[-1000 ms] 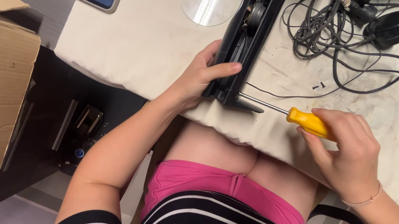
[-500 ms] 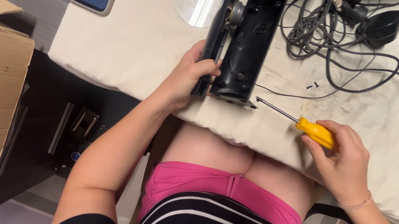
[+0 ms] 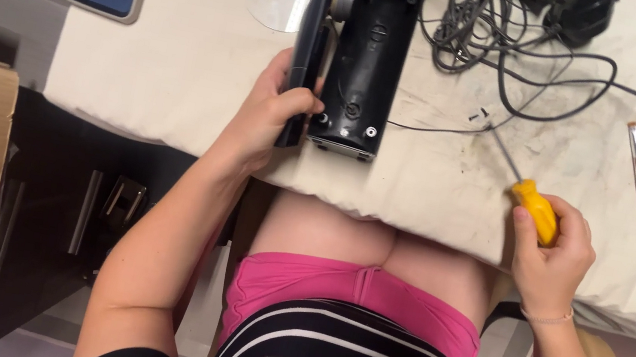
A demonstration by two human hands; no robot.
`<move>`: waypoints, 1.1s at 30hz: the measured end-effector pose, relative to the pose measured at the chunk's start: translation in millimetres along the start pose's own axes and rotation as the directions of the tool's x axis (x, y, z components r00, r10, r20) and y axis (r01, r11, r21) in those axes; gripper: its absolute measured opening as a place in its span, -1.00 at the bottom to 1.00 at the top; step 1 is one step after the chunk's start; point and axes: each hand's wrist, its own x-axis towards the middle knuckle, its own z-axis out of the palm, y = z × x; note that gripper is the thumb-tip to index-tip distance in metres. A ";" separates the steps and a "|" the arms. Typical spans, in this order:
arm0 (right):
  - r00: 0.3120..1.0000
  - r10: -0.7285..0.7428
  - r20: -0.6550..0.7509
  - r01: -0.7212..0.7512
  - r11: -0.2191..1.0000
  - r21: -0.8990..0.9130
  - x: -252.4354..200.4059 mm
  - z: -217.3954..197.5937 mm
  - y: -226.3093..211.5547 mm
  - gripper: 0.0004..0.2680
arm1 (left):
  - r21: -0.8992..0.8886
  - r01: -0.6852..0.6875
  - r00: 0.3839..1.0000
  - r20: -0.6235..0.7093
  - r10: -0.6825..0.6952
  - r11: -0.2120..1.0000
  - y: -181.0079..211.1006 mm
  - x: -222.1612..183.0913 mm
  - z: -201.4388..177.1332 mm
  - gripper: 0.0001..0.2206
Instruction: Disassembling a speaker housing with a screwdriver and performing maintenance on the internal components using a brush and liquid adhesive.
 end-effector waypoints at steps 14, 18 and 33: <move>0.979 -0.204 0.006 0.201 0.957 -0.207 11.6 10.3 -15.9 -0.76 | 0.214 0.132 0.987 -0.120 -0.109 0.968 22.7 -4.3 0.5 -0.61; 0.973 -0.231 0.021 0.227 0.930 -0.290 12.9 16.9 -18.2 -0.75 | 0.441 0.108 0.983 -0.183 -0.028 0.891 30.3 -10.6 -1.9 -0.47; 0.997 -0.007 0.083 0.009 1.000 -0.023 19.7 4.7 -45.5 -0.75 | 0.879 0.167 0.985 -0.167 -0.039 0.447 47.1 -27.7 -30.2 -0.69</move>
